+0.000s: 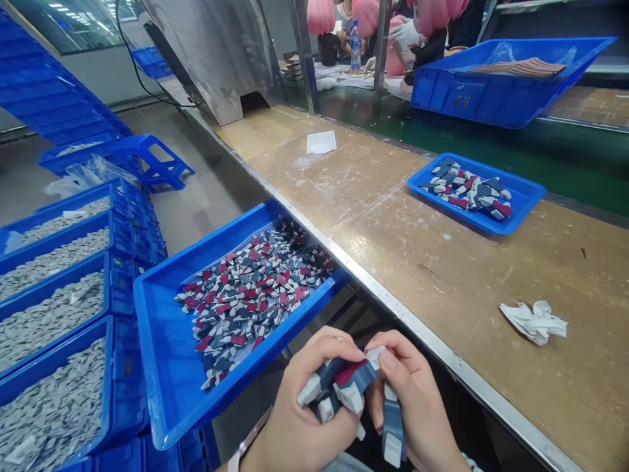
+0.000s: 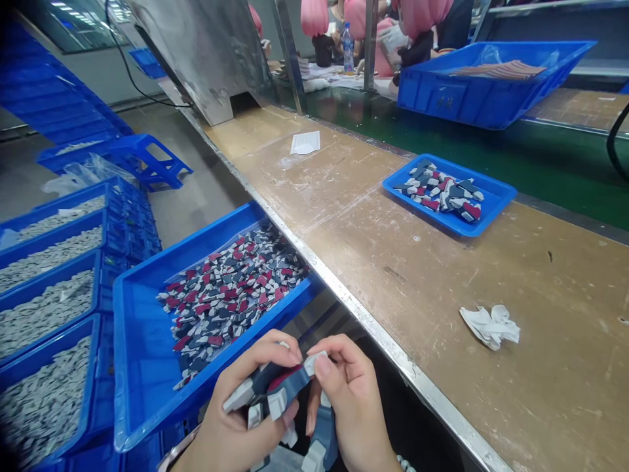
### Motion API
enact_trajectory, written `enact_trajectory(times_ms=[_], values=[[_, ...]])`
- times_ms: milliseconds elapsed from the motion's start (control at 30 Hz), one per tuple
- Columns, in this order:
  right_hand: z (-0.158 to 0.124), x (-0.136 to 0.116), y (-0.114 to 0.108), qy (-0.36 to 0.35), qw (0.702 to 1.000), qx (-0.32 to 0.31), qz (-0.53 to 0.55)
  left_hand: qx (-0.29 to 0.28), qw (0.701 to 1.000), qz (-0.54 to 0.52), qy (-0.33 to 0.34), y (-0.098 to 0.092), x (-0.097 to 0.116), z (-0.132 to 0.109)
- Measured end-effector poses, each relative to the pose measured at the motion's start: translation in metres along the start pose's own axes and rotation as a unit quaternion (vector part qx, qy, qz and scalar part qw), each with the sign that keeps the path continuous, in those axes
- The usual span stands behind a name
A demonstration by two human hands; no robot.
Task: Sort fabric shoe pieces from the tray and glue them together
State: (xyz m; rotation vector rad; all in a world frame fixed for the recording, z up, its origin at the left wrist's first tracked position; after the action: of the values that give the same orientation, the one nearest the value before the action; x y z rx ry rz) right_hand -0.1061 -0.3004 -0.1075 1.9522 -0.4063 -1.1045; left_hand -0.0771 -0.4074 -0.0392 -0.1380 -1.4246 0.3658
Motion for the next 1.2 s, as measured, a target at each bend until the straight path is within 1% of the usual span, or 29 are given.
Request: enact_trajectory(times_ms=[33, 67, 100, 167, 233, 300, 333, 400, 433, 500, 533, 567, 600, 667, 733, 867, 1033, 1133, 1200], values=[[0.000, 0.003, -0.001, 0.006, 1.000, 0.018, 0.015, -0.016, 0.997, -0.064, -0.041, 0.004, -0.010, 0.000], [0.000, 0.004, -0.004, 0.007, 0.999, 0.040, 0.028, -0.033, 0.986, -0.134, -0.091, 0.009, -0.021, -0.001], [0.000, 0.004, -0.006, 0.000, 0.997, 0.064, 0.035, -0.047, 0.967, -0.206, -0.140, 0.014, -0.031, -0.003], [-0.001, -0.001, -0.011, -0.028, 0.994, 0.102, 0.029, -0.052, 0.920, -0.321, -0.219, 0.021, -0.044, -0.007], [-0.003, -0.008, -0.013, -0.048, 0.993, 0.111, -0.001, -0.046, 0.884, -0.386, -0.260, 0.024, -0.050, -0.007], [-0.006, -0.013, -0.012, -0.050, 0.993, 0.100, -0.049, -0.044, 0.865, -0.408, -0.287, 0.024, -0.054, -0.006], [-0.008, -0.015, -0.011, -0.049, 0.992, 0.088, -0.081, -0.042, 0.862, -0.407, -0.298, 0.024, -0.055, -0.005], [-0.011, -0.021, -0.002, -0.067, 0.981, 0.028, -0.181, -0.034, 0.867, -0.388, -0.310, 0.023, -0.059, -0.003], [-0.012, -0.024, 0.006, -0.096, 0.965, -0.014, -0.242, -0.026, 0.874, -0.374, -0.309, 0.022, -0.060, -0.002], [-0.018, -0.029, 0.021, -0.171, 0.913, -0.093, -0.359, -0.011, 0.891, -0.341, -0.301, 0.020, -0.061, -0.001], [-0.020, -0.030, 0.027, -0.203, 0.885, -0.118, -0.402, -0.003, 0.899, -0.324, -0.295, 0.019, -0.061, -0.001], [-0.022, -0.029, 0.029, -0.223, 0.864, -0.131, -0.432, 0.005, 0.905, -0.310, -0.291, 0.018, -0.060, -0.002], [-0.022, -0.027, 0.030, -0.233, 0.852, -0.136, -0.449, 0.009, 0.910, -0.300, -0.287, 0.018, -0.059, -0.002], [-0.021, -0.025, 0.030, -0.240, 0.846, -0.142, -0.454, 0.005, 0.914, -0.299, -0.275, 0.019, -0.055, -0.003], [-0.021, -0.026, 0.028, -0.254, 0.852, -0.137, -0.436, 0.003, 0.910, -0.320, -0.265, 0.020, -0.051, -0.004], [-0.020, -0.030, 0.027, -0.294, 0.859, -0.131, -0.399, 0.011, 0.879, -0.391, -0.272, 0.024, -0.046, -0.008], [-0.027, -0.027, 0.018, -0.359, 0.851, -0.107, -0.369, 0.045, 0.849, -0.445, -0.281, 0.023, -0.043, -0.013], [-0.034, -0.019, 0.010, -0.381, 0.840, -0.103, -0.373, 0.033, 0.825, -0.481, -0.296, 0.025, -0.043, -0.016], [-0.039, -0.016, 0.007, -0.401, 0.825, -0.104, -0.385, 0.028, 0.818, -0.491, -0.298, 0.025, -0.042, -0.017]])
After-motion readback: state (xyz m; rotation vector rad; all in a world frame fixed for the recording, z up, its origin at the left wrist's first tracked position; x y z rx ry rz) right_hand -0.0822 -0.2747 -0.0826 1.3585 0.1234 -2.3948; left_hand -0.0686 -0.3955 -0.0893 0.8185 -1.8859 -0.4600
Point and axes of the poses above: each hand's wrist, its own z-axis towards the middle knuckle, its own y-axis out of the palm, x = y × z, the point moved 8 cm from there along z, towards the middle knuckle, and after that the axes turned 15 degrees about z, right-handed, at the moved point
